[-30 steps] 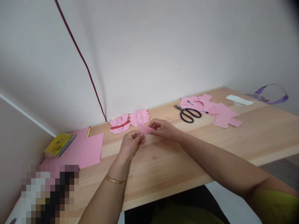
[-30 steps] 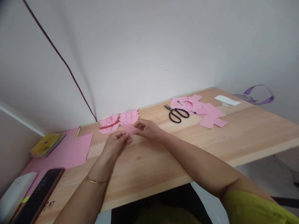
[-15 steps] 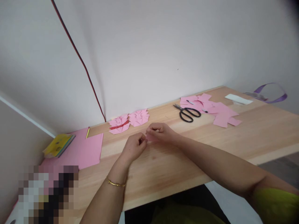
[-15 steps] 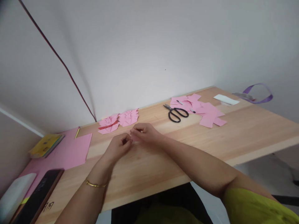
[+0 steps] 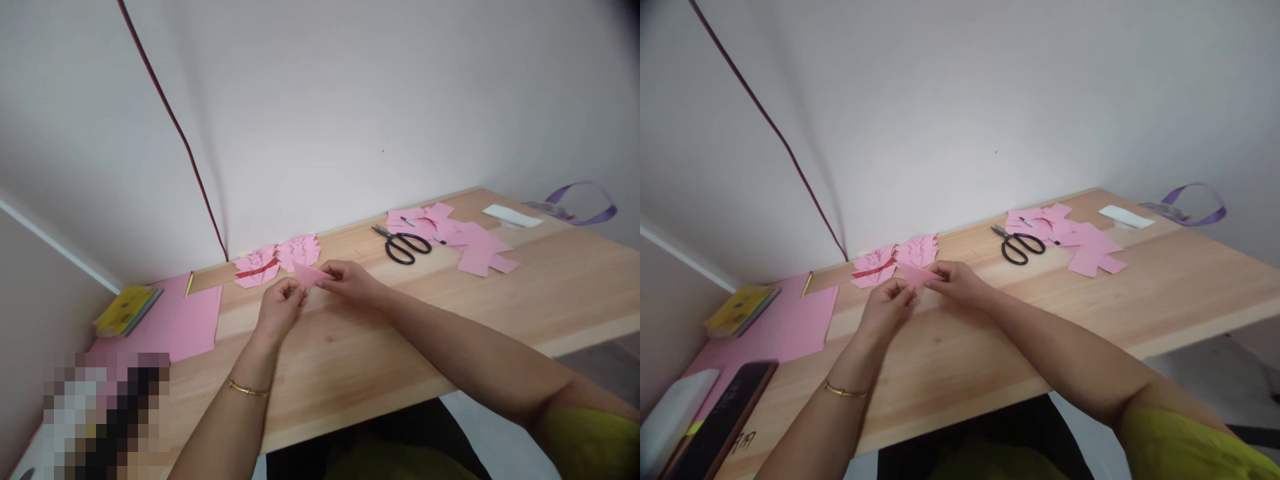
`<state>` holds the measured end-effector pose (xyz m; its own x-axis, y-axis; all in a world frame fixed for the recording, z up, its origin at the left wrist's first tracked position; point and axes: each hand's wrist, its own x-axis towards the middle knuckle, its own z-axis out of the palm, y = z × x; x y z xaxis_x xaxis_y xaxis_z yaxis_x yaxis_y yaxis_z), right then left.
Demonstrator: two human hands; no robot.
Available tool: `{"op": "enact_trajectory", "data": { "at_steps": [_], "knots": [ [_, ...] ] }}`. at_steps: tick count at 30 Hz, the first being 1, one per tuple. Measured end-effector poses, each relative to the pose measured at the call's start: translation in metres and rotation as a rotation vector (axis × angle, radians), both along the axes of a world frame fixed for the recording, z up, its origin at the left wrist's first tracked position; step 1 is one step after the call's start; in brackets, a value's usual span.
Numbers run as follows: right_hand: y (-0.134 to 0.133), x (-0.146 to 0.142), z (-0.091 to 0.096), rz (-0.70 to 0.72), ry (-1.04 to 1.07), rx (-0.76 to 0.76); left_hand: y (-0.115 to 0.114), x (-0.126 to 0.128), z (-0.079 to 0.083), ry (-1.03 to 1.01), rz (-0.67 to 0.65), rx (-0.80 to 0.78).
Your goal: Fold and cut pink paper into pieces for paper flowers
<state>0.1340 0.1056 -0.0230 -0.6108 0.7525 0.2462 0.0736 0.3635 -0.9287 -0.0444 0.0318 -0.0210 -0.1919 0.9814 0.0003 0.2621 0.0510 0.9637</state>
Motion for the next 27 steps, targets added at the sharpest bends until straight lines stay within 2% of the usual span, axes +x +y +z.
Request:
{"op": "enact_trajectory", "data": {
  "at_steps": [5, 9, 13, 19, 27],
  "knots": [
    [-0.001, -0.002, -0.002, -0.028, -0.053, 0.057, 0.002, -0.001, -0.002, -0.192, -0.033, 0.018],
    [-0.002, -0.003, 0.000, 0.009, -0.053, 0.048, 0.003, -0.003, -0.004, -0.212, -0.013, 0.014],
    [0.001, -0.004, -0.002, 0.058, -0.001, 0.013, 0.004, -0.004, -0.006, -0.305, -0.009, 0.001],
    [0.006, -0.004, -0.006, 0.123, 0.098, -0.038, 0.005, -0.006, -0.010, -0.327, 0.025, -0.001],
    [0.005, -0.005, -0.006, 0.111, 0.154, -0.090, 0.006, -0.006, -0.011, -0.392, 0.032, -0.020]
  ]
}}
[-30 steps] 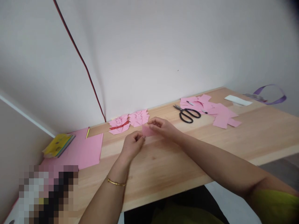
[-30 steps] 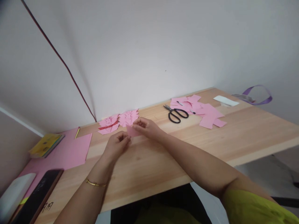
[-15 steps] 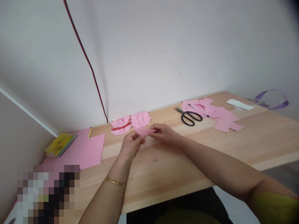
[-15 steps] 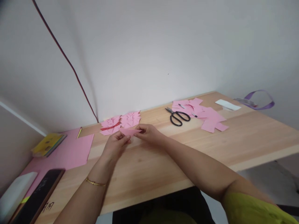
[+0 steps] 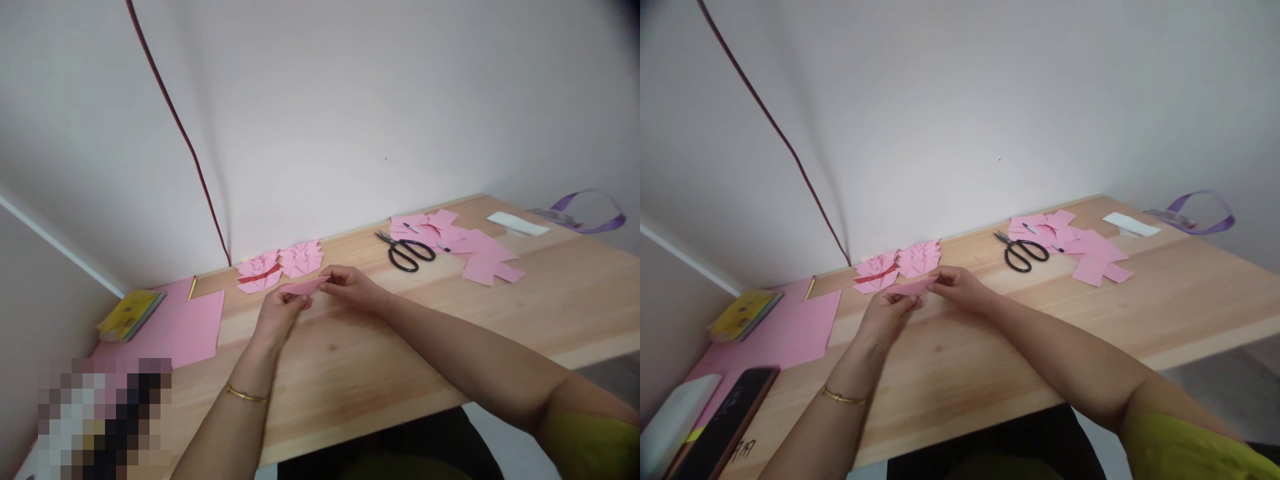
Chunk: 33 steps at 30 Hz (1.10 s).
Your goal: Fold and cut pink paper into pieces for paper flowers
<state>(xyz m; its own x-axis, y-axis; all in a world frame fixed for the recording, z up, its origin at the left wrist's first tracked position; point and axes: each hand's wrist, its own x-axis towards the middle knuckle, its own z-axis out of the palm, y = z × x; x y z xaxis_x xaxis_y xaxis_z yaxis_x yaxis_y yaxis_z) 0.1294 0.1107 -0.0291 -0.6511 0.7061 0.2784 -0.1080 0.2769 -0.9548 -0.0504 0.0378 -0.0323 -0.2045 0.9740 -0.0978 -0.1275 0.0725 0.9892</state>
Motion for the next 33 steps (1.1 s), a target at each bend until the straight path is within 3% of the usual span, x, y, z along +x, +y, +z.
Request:
{"op": "enact_trajectory", "data": {
  "at_steps": [8, 20, 33],
  "knots": [
    [-0.003, -0.004, -0.004, -0.058, 0.031, 0.007, 0.000, 0.000, 0.002, 0.024, 0.009, 0.068],
    [-0.004, -0.004, -0.004, -0.097, 0.071, -0.009, -0.003, 0.000, 0.014, -0.333, -0.044, 0.056],
    [-0.001, -0.004, -0.006, -0.072, 0.129, -0.104, -0.005, -0.001, 0.019, -0.312, -0.066, 0.041]
  ]
}}
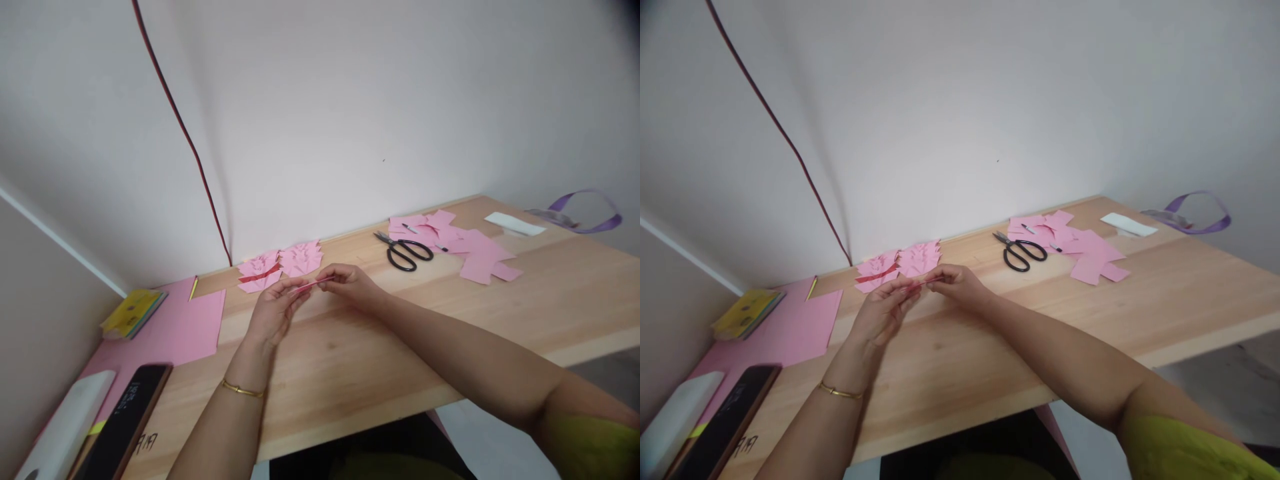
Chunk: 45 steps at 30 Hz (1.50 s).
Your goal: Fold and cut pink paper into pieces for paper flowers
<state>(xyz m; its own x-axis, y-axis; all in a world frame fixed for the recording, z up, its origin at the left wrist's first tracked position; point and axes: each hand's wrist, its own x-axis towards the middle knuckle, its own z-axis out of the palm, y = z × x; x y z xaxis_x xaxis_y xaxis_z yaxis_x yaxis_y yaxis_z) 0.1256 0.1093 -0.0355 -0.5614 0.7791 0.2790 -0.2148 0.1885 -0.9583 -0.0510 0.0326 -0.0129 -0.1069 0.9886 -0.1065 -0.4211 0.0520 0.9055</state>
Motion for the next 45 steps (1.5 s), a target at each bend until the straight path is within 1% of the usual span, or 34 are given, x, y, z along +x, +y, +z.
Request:
{"op": "enact_trajectory", "data": {
  "at_steps": [6, 12, 18, 22, 25, 28, 32, 38, 45],
  "knots": [
    [0.000, -0.002, -0.002, 0.015, 0.012, -0.016, -0.001, 0.003, 0.002, 0.037, 0.006, -0.035],
    [-0.003, 0.000, 0.003, 0.114, 0.029, -0.029, 0.001, 0.000, -0.001, 0.031, 0.026, 0.008],
    [-0.005, 0.004, 0.008, 0.051, -0.056, 0.039, -0.001, 0.002, 0.003, 0.042, 0.030, -0.018],
    [-0.006, 0.004, 0.007, 0.051, -0.075, 0.052, -0.001, 0.002, 0.006, 0.026, 0.039, -0.047],
    [-0.007, 0.003, 0.006, 0.063, -0.077, 0.074, -0.001, 0.000, 0.004, 0.014, 0.019, -0.073],
    [-0.006, 0.003, 0.006, 0.065, -0.082, 0.082, 0.000, -0.003, 0.000, 0.027, -0.028, -0.043],
    [-0.005, 0.004, 0.006, 0.077, -0.095, 0.078, -0.001, -0.003, -0.003, 0.071, -0.041, -0.001],
    [-0.006, 0.005, 0.009, 0.016, -0.147, 0.135, -0.002, 0.000, 0.003, 0.100, -0.089, 0.017],
    [-0.004, 0.005, 0.007, 0.048, -0.132, 0.112, -0.003, -0.004, 0.006, 0.027, -0.083, -0.001]
  ]
}}
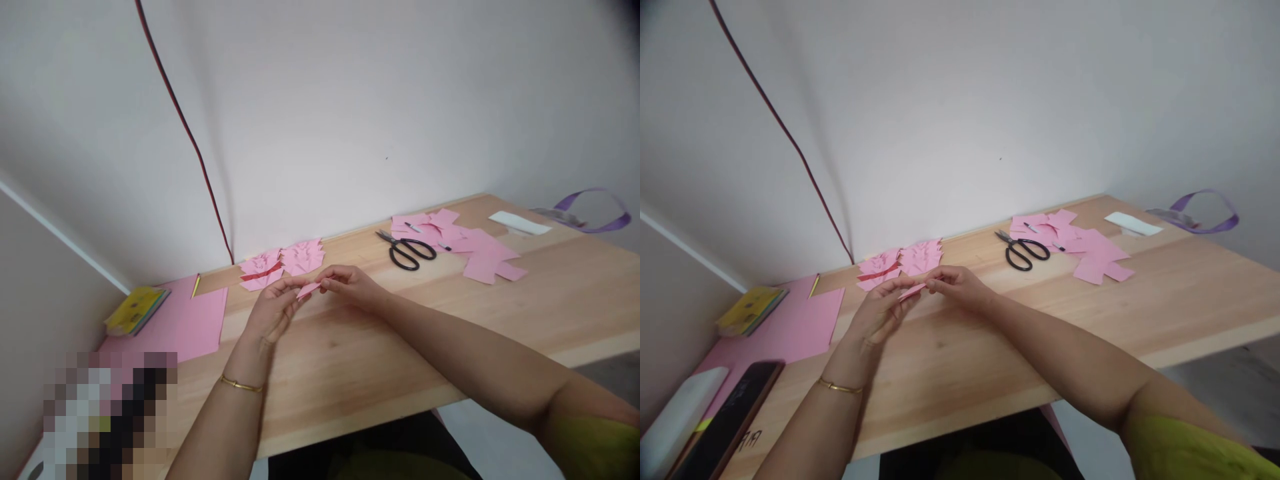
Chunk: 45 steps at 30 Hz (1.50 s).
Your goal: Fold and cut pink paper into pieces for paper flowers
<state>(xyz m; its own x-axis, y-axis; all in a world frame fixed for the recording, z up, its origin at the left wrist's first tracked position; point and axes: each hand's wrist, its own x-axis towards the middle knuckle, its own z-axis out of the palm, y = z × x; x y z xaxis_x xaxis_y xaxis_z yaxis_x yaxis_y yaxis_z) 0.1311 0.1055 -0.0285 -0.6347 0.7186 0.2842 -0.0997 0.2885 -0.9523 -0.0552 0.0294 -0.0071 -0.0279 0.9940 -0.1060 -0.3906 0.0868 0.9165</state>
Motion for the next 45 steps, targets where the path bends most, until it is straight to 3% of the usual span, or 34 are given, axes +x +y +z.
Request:
{"op": "enact_trajectory", "data": {
  "at_steps": [14, 20, 26, 33, 40, 45],
  "knots": [
    [0.000, 0.001, 0.001, 0.078, 0.026, -0.029, -0.001, 0.000, 0.004, 0.048, -0.045, 0.021],
    [-0.001, 0.000, -0.002, 0.092, -0.035, -0.012, 0.002, 0.000, -0.008, 0.226, 0.007, 0.021],
    [-0.001, -0.001, -0.006, 0.110, -0.105, 0.106, 0.005, -0.001, -0.014, 0.284, 0.026, -0.004],
    [-0.004, -0.001, -0.002, 0.049, -0.216, 0.272, 0.006, 0.001, -0.016, 0.282, 0.144, 0.102],
    [-0.014, 0.001, 0.002, 0.121, -0.237, 0.110, 0.003, 0.003, -0.008, 0.363, 0.103, 0.083],
    [-0.013, -0.004, 0.001, -0.005, -0.147, -0.148, -0.001, 0.001, 0.006, -0.049, 0.048, 0.044]
  ]
}}
